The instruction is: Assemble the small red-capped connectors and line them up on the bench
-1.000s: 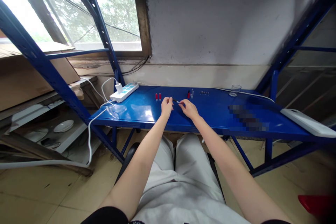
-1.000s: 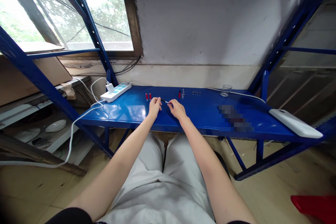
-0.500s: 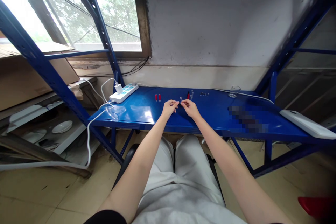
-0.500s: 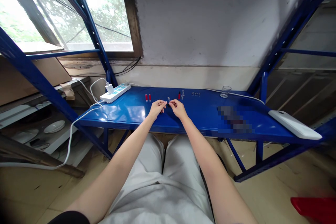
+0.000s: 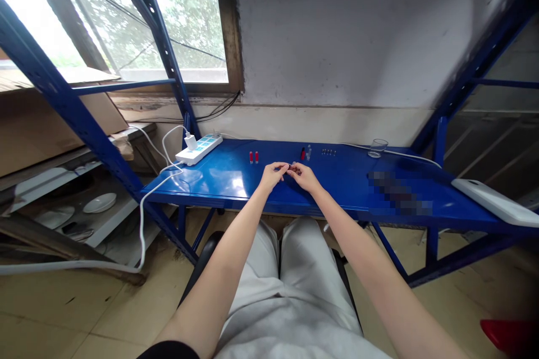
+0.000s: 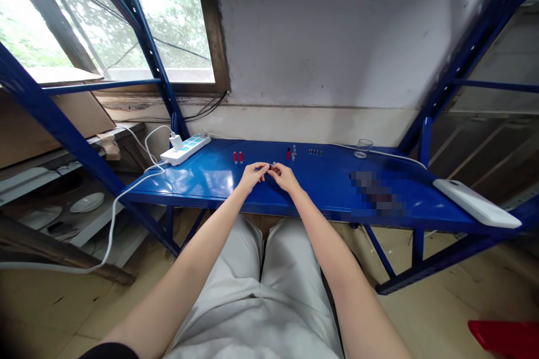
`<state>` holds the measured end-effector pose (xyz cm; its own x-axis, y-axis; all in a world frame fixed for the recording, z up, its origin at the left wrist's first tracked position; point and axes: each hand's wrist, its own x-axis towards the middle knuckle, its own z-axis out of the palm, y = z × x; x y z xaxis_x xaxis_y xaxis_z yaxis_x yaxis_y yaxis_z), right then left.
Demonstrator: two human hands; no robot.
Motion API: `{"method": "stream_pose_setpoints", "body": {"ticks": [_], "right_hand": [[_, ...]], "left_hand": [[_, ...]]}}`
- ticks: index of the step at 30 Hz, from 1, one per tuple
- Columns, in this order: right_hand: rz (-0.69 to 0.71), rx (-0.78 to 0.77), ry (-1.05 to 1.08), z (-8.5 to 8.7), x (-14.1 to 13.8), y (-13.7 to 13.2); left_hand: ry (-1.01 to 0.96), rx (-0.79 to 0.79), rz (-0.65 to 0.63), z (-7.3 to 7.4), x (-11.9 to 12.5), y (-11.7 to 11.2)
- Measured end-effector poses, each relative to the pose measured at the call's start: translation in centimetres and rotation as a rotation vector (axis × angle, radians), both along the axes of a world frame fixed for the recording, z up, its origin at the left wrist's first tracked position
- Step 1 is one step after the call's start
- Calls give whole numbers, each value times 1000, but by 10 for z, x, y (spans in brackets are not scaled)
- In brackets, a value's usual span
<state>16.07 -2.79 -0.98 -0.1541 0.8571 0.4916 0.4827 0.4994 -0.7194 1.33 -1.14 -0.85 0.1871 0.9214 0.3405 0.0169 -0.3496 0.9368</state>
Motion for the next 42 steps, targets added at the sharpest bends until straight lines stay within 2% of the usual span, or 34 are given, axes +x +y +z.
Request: {"method": "stream_pose_setpoints", "body": {"ticks": [3,6,8,11,13,17,24,29,42], "right_hand": [[4,-4,-11,0,-1,1],[-53,-9,36,0,1,6],[-138,-46,164,1,7,12],[-330,-157,333,5,26,24],[-435,-204,284,8,41,33],[-464,-251,52,8,61,47],[-507,-236,-219,3,60,65],[-574,-273,-272,6,56,68],[-561,-296,-357,5,54,75]], "left_hand": [[20,40,18,0,-1,-1],[-4,46,108,0,-3,0],[-25,29,174,0,-4,1],[-32,9,196,-2,-6,4],[-28,4,187,-2,-7,5],[-2,4,171,-3,-8,5],[16,-10,148,-4,-7,5],[22,-19,156,-4,-6,3],[45,-21,145,-2,-5,3]]}}
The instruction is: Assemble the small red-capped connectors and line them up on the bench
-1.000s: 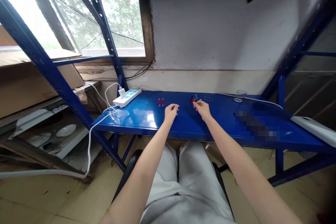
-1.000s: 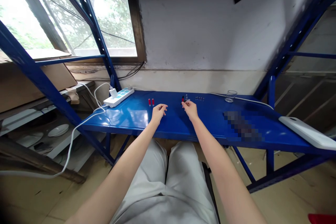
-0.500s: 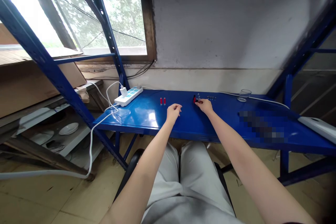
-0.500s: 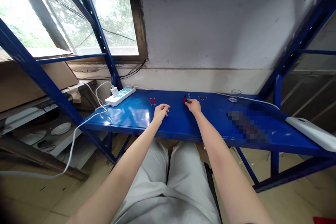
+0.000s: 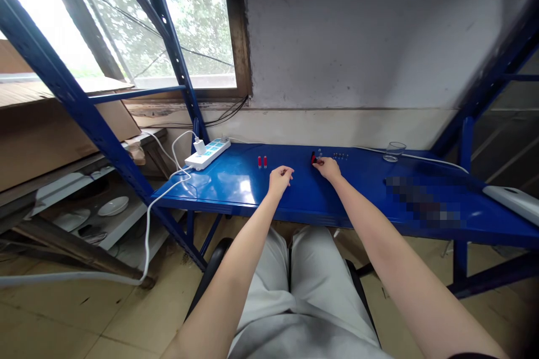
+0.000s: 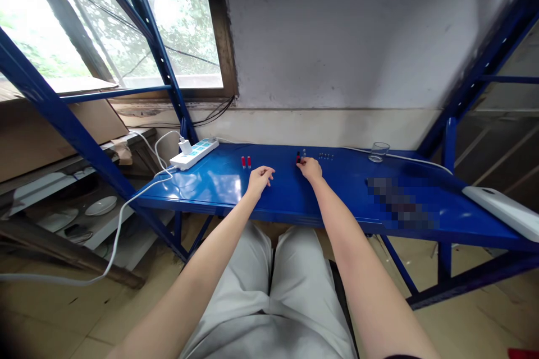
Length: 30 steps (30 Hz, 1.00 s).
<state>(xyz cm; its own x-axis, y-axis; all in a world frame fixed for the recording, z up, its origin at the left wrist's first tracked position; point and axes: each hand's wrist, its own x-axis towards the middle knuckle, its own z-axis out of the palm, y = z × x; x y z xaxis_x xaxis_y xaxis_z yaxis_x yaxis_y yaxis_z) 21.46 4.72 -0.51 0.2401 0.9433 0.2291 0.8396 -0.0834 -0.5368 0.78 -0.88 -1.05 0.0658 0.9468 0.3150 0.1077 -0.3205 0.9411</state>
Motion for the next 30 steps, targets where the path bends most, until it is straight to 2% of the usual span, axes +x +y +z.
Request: {"method": "stream_pose_setpoints", "body": {"ticks": [8,19,30], "right_hand": [[-20,-74,3,-3,17,5],[-89,-80,-9,2,5,-6],[-76,-153,8,14,8,-10]], "left_hand": [[9,-19,1,5,0,-3],[26,-10,-1,4,-1,-4],[16,-12,-6,3,0,-3]]}}
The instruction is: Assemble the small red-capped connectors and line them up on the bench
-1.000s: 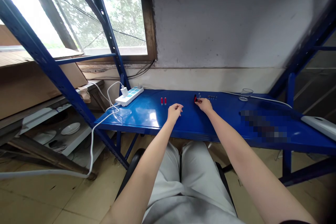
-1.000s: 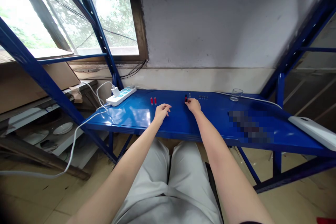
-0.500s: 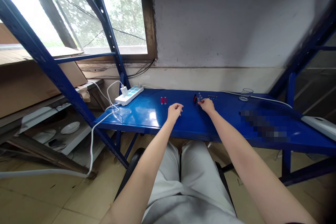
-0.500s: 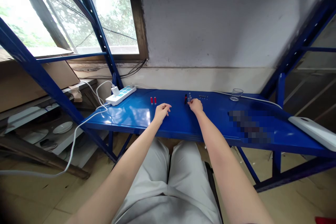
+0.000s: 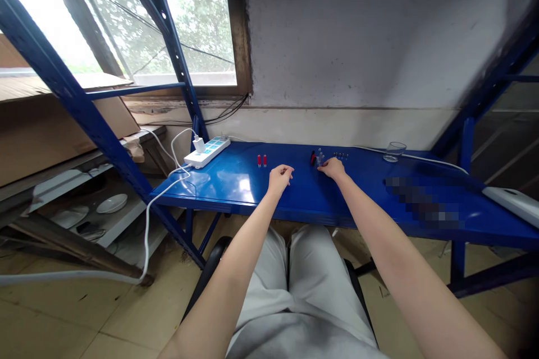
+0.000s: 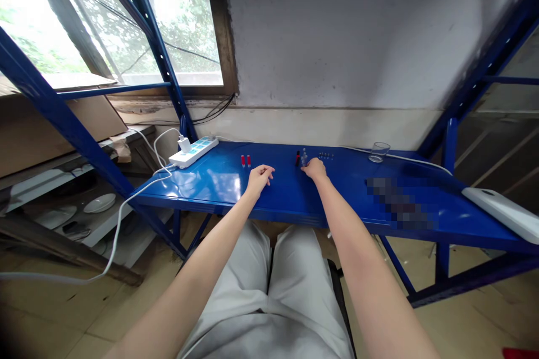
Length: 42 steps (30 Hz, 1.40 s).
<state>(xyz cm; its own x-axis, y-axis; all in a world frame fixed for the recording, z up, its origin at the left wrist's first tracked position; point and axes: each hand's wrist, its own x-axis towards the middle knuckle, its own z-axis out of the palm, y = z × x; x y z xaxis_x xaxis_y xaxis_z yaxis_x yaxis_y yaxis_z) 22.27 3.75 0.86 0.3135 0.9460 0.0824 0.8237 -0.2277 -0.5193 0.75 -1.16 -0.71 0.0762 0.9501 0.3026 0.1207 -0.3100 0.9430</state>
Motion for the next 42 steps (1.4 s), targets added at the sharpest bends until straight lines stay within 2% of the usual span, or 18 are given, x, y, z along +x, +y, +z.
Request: {"method": "stream_pose_setpoints", "body": {"ticks": [3,6,9,11,14,17,20,22,25,28,36,42], "right_hand": [[-33,28,23,2,-1,-12],[-82,251,62,-2,-8,-31],[30,473,70,-9,-14,-47],[102,558,94,-14,-16,-51],[140,609,106,-18,-17,-52],[187,614,93,-19,-18,-49],[229,585,88,-19,-20,-48],[238,569,90,-20,-21,-48],[246,567,102,-20,-22,-50],[264,554,109,-18,-23,-52],[284,533,106,-12,-25,-57],[285,497,108,-12,-24,-57]], "left_hand": [[14,14,-11,3,1,-3],[49,41,-14,4,3,-5],[102,114,12,4,6,-6],[165,217,38,8,5,-5],[320,407,71,24,-5,3],[535,560,129,51,-25,20],[818,589,140,73,-49,41],[1004,550,144,79,-63,53],[1195,455,153,76,-76,64],[1260,423,148,66,-81,68],[1246,431,166,51,-82,69],[1230,470,124,42,-79,70]]}}
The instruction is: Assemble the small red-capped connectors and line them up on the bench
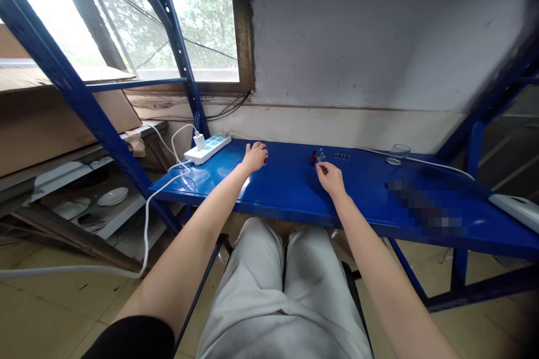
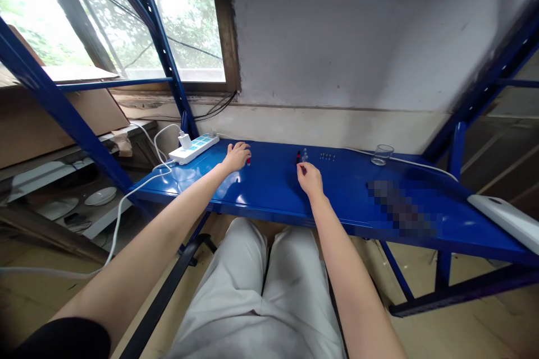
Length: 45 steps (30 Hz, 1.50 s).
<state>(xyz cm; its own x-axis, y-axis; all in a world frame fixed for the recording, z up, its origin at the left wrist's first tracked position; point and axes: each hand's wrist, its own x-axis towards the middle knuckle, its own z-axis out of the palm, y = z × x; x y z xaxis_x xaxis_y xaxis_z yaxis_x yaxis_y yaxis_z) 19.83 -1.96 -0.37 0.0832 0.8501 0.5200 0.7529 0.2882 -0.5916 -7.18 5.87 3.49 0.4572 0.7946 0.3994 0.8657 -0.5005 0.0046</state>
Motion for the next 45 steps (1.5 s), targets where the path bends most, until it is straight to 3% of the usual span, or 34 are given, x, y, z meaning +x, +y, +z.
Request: {"method": "stream_pose_setpoints", "body": {"ticks": [5,10,12,15,20,25,45], "right_hand": [[15,14,-6,-1,1,1],[34,59,-57,0,-4,-1],[34,74,-82,2,-8,-3],[55,48,-109,4,-14,-6],[122,0,-152,6,-19,-9],[136,-25,-222,5,-22,-10],[142,118,-219,-3,-20,-5]], "left_hand": [[-98,37,-56,6,13,-11],[-503,35,-150,8,51,-28],[-694,-79,-252,2,68,-35],[-982,-194,-301,-13,88,-45],[-1278,-407,-353,-37,98,-57],[-1282,-456,-294,-44,92,-63],[-1392,-537,-231,-36,91,-69]]}}
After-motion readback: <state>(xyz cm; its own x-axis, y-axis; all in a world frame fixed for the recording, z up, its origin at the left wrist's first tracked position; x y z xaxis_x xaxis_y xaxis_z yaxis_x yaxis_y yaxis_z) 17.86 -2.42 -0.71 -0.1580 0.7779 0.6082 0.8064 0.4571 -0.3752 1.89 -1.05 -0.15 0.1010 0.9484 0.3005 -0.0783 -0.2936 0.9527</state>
